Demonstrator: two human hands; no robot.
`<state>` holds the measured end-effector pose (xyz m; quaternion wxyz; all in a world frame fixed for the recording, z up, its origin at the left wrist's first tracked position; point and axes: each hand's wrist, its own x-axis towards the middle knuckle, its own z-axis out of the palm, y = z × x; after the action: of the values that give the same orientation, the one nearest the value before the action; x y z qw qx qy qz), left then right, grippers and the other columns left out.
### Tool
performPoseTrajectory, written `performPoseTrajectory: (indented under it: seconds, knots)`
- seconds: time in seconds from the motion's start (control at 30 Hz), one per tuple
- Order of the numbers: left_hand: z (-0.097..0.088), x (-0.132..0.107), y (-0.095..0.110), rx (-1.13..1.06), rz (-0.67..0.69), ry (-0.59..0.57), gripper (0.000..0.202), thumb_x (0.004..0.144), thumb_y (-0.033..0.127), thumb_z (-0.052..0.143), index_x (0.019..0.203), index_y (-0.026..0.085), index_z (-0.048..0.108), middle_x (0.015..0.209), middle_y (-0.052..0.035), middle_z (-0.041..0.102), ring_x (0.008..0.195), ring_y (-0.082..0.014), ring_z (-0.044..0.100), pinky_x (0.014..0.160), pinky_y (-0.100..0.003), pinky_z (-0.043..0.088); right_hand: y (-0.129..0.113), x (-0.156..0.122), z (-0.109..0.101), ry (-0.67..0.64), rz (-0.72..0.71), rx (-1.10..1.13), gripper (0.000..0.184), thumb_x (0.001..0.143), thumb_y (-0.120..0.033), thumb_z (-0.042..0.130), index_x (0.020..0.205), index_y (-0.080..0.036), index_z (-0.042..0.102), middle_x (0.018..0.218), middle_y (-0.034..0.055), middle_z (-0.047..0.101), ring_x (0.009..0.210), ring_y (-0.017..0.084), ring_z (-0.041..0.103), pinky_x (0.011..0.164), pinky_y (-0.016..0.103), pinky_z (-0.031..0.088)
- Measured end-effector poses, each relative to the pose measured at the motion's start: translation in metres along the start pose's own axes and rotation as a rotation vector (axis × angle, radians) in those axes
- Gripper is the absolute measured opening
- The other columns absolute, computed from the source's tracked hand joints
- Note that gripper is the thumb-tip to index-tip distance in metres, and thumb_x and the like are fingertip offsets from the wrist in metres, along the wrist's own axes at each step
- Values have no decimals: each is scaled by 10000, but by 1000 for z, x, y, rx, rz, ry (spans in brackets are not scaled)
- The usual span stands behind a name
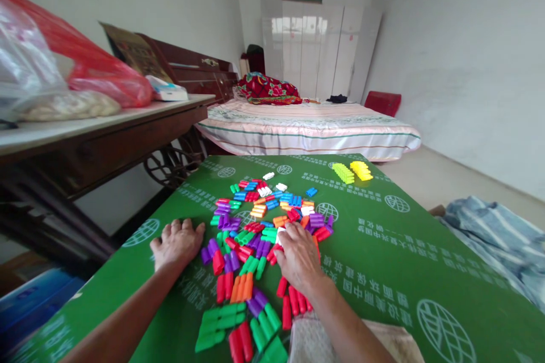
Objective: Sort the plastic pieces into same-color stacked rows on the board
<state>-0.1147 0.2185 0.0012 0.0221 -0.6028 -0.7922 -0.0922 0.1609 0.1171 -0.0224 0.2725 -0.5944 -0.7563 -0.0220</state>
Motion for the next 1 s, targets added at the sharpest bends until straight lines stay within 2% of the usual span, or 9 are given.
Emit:
performPoseTrajectory:
  seconds: [0.33,0.63,1.0]
  knots:
    - [0,-1,0,3,-2,-3,556,896,460,209,1196,114,524,1370,-203,440,1336,-361,314,1067,-590,306,1,-11,2,79,-37,83,225,854,-158,553,1017,-234,689,1177,60,662,1195,243,524,1034,430,422]
    - [-2,-1,0,4,4,-11,579,887,470,179,1189,119,526,1353,-201,449,1320,-356,328,1064,-595,311,3,-12,2,70,-40,140,237,865,-152,537,1018,-246,692,1149,41,668,1139,233,539,1001,408,432]
    - [-4,1,1,4,5,-22,641,875,492,128,1214,110,516,1373,-206,433,1340,-366,307,1070,-591,306,5,-11,3,93,-55,160,221,828,-138,608,999,-258,681,1110,29,675,1085,228,552,970,399,437]
